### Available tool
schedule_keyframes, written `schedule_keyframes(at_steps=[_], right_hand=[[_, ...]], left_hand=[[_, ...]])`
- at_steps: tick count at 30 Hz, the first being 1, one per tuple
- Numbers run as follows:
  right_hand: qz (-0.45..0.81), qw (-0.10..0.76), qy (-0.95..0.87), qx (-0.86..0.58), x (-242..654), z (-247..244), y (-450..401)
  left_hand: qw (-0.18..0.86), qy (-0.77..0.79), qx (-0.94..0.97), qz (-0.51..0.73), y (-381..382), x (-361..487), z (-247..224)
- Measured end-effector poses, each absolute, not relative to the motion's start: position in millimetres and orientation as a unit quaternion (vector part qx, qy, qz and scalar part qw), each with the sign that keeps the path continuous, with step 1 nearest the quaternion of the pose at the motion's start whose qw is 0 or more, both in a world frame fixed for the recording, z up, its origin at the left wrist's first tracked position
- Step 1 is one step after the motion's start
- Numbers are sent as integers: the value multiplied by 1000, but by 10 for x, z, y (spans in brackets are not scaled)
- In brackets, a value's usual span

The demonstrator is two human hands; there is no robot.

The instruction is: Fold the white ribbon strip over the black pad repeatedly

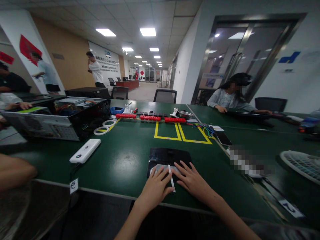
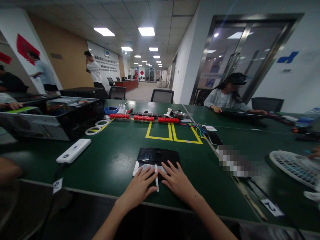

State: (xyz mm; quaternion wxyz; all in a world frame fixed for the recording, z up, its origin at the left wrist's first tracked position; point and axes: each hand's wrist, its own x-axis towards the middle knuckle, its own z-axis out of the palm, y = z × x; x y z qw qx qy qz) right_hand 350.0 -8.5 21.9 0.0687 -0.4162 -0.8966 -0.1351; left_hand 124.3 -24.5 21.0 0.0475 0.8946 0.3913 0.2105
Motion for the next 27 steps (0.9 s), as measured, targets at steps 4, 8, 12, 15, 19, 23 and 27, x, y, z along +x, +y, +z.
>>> schedule_keyframes(at_steps=[4,8,12,15,19,23,27], right_hand=[[-142,66,-892,-424,3479,225,-115],[-139,76,-887,-433,3485,300,-152],[-137,130,-875,-445,3565,459,-263],[-131,185,-865,-448,3644,576,-407],[-124,243,-851,-449,3672,583,-576],[-82,227,-855,-458,3571,437,-609],[-63,192,-858,-473,3426,313,-522]], left_hand=[[68,381,896,216,-241,1232,225],[95,377,884,259,-199,1125,251],[91,412,854,304,-134,807,286],[81,473,815,325,-85,500,243],[68,528,782,325,-46,229,79],[51,535,787,304,-58,196,-23],[38,538,792,285,-87,231,-8]])
